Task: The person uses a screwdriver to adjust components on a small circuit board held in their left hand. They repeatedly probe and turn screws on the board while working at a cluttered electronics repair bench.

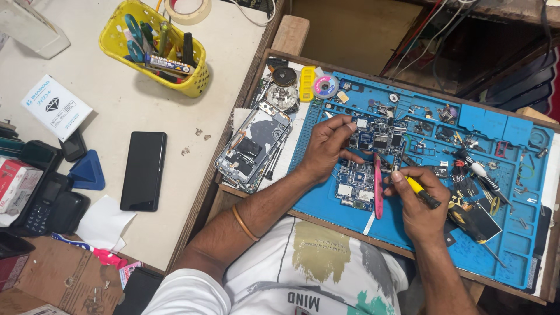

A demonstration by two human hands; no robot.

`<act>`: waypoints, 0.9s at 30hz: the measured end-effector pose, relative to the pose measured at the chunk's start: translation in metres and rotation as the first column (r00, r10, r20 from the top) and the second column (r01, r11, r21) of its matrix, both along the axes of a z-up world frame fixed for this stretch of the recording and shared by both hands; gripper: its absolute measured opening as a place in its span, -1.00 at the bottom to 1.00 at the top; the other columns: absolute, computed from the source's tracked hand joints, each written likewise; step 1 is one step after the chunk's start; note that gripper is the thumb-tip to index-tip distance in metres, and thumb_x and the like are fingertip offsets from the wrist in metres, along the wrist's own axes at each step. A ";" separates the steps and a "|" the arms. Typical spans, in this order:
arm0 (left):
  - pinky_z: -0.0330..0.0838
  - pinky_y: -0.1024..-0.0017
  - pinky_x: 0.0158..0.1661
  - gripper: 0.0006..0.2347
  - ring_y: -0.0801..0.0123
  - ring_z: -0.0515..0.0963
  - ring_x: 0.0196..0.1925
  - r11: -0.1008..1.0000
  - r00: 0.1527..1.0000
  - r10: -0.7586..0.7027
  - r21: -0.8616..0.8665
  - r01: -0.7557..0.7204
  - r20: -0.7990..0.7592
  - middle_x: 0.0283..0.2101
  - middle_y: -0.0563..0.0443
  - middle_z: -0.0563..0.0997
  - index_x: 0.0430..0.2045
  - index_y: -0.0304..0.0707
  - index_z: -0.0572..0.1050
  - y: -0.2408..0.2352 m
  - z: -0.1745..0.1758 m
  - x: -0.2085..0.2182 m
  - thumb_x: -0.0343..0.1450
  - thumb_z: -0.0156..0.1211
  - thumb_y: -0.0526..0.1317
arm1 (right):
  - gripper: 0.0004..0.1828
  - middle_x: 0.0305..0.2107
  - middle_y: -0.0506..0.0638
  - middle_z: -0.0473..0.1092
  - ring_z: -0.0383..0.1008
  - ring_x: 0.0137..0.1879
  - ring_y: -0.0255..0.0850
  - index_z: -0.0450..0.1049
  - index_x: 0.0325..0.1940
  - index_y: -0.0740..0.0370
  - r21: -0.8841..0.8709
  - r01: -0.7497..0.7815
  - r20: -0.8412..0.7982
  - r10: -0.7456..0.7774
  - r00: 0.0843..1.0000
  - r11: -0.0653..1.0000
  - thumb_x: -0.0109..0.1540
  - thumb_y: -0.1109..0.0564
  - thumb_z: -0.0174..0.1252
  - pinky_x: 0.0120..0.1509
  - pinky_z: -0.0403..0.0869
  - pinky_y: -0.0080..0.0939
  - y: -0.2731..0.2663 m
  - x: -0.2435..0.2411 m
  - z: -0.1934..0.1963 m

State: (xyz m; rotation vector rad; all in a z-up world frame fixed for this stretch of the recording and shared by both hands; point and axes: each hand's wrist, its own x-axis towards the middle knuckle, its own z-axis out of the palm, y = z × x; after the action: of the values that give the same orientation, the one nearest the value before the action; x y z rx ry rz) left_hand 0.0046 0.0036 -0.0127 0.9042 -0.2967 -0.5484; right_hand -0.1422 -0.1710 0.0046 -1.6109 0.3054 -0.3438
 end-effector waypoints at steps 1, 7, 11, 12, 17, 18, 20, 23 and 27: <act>0.70 0.42 -0.36 -0.82 0.31 0.71 -0.26 1.000 1.000 0.003 0.003 -0.003 0.004 -0.26 -0.09 0.63 -0.11 -0.38 0.48 0.000 0.000 0.000 0.60 0.01 -0.22 | -0.85 -0.32 0.11 0.53 0.54 -0.29 -0.27 0.47 -0.08 0.40 0.000 0.004 -0.009 -0.004 1.000 1.000 0.36 0.23 0.22 -0.14 0.53 -0.32 0.000 0.000 0.000; 0.71 0.40 -0.34 -0.78 0.34 0.65 -0.27 1.000 1.000 -0.016 0.014 0.016 0.007 -0.29 -0.07 0.58 0.00 -0.43 0.48 0.000 0.001 0.001 0.63 0.02 -0.21 | -0.86 -0.32 0.12 0.53 0.53 -0.30 -0.25 0.47 -0.09 0.38 0.105 -0.010 -0.021 0.012 1.000 0.994 0.35 0.22 0.21 -0.14 0.53 -0.28 -0.004 -0.001 -0.003; 0.73 0.40 -0.24 -0.68 0.27 0.71 -0.09 0.989 0.991 -0.122 -0.097 0.116 -0.058 -0.08 -0.13 0.66 0.08 -0.41 0.43 0.001 0.006 -0.002 0.64 -0.10 -0.10 | -0.87 -0.34 0.11 0.51 0.51 -0.34 -0.22 0.48 -0.10 0.34 0.331 0.005 -0.021 0.002 1.000 0.944 0.36 0.19 0.20 -0.19 0.51 -0.25 -0.013 0.002 -0.005; 0.73 0.39 -0.21 -0.67 0.25 0.71 -0.07 0.987 0.990 -0.134 -0.098 0.129 -0.046 -0.05 -0.15 0.65 0.12 -0.42 0.41 0.001 0.008 -0.002 0.65 -0.10 -0.10 | -0.88 -0.35 0.11 0.51 0.51 -0.34 -0.21 0.47 -0.10 0.33 0.359 0.010 -0.021 -0.002 1.000 0.933 0.36 0.19 0.19 -0.20 0.51 -0.25 -0.015 0.002 -0.006; 0.72 0.35 -0.14 -0.62 0.18 0.69 0.01 0.981 0.985 -0.173 -0.091 0.171 -0.010 0.02 -0.20 0.62 0.26 -0.45 0.35 0.000 0.012 -0.002 0.65 -0.11 -0.11 | -0.89 -0.35 0.11 0.51 0.52 -0.34 -0.20 0.48 -0.10 0.32 0.418 0.004 -0.007 -0.002 1.000 0.908 0.37 0.19 0.18 -0.20 0.52 -0.24 -0.019 0.002 -0.008; 0.72 0.35 -0.14 -0.62 0.18 0.69 0.00 0.982 0.985 -0.171 -0.087 0.170 -0.008 0.02 -0.20 0.62 0.25 -0.45 0.35 -0.001 0.012 -0.002 0.65 -0.11 -0.12 | -0.88 -0.35 0.11 0.51 0.52 -0.34 -0.20 0.48 -0.10 0.32 0.420 -0.003 -0.002 0.004 1.000 0.907 0.37 0.19 0.18 -0.20 0.52 -0.25 -0.019 0.002 -0.009; 0.72 0.35 -0.15 -0.63 0.17 0.69 0.00 0.983 0.986 -0.168 -0.079 0.168 -0.003 0.02 -0.19 0.62 0.24 -0.46 0.36 0.000 0.011 -0.002 0.64 -0.09 -0.12 | -0.87 -0.36 0.11 0.51 0.52 -0.36 -0.21 0.49 -0.11 0.33 0.416 -0.005 -0.003 0.007 1.000 0.909 0.36 0.18 0.19 -0.22 0.51 -0.26 -0.020 0.002 -0.010; 0.72 0.38 -0.19 -0.66 0.16 0.71 -0.05 0.989 0.990 -0.140 -0.044 0.140 -0.012 -0.02 -0.19 0.63 0.16 -0.48 0.42 -0.001 0.010 -0.001 0.62 -0.02 -0.14 | -0.86 -0.37 0.11 0.51 0.48 -0.39 -0.24 0.50 -0.11 0.35 0.391 -0.001 -0.006 0.004 1.000 0.921 0.35 0.19 0.21 -0.26 0.48 -0.30 -0.019 0.003 -0.010; 0.72 0.40 -0.25 -0.74 0.15 0.73 -0.09 0.993 0.993 -0.114 0.025 0.114 0.006 -0.09 -0.18 0.63 0.02 -0.48 0.48 -0.001 0.007 0.003 0.58 0.09 -0.20 | -0.87 -0.37 0.11 0.51 0.41 -0.42 -0.29 0.51 -0.10 0.37 0.266 0.029 -0.022 -0.024 0.999 0.964 0.34 0.22 0.24 -0.31 0.40 -0.34 -0.017 0.003 -0.007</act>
State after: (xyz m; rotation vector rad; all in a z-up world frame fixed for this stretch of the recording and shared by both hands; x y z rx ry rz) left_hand 0.0081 0.0028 -0.0053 0.9172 -0.3509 -0.6557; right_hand -0.1394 -0.1875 -0.0028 -1.3468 0.3715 -0.2945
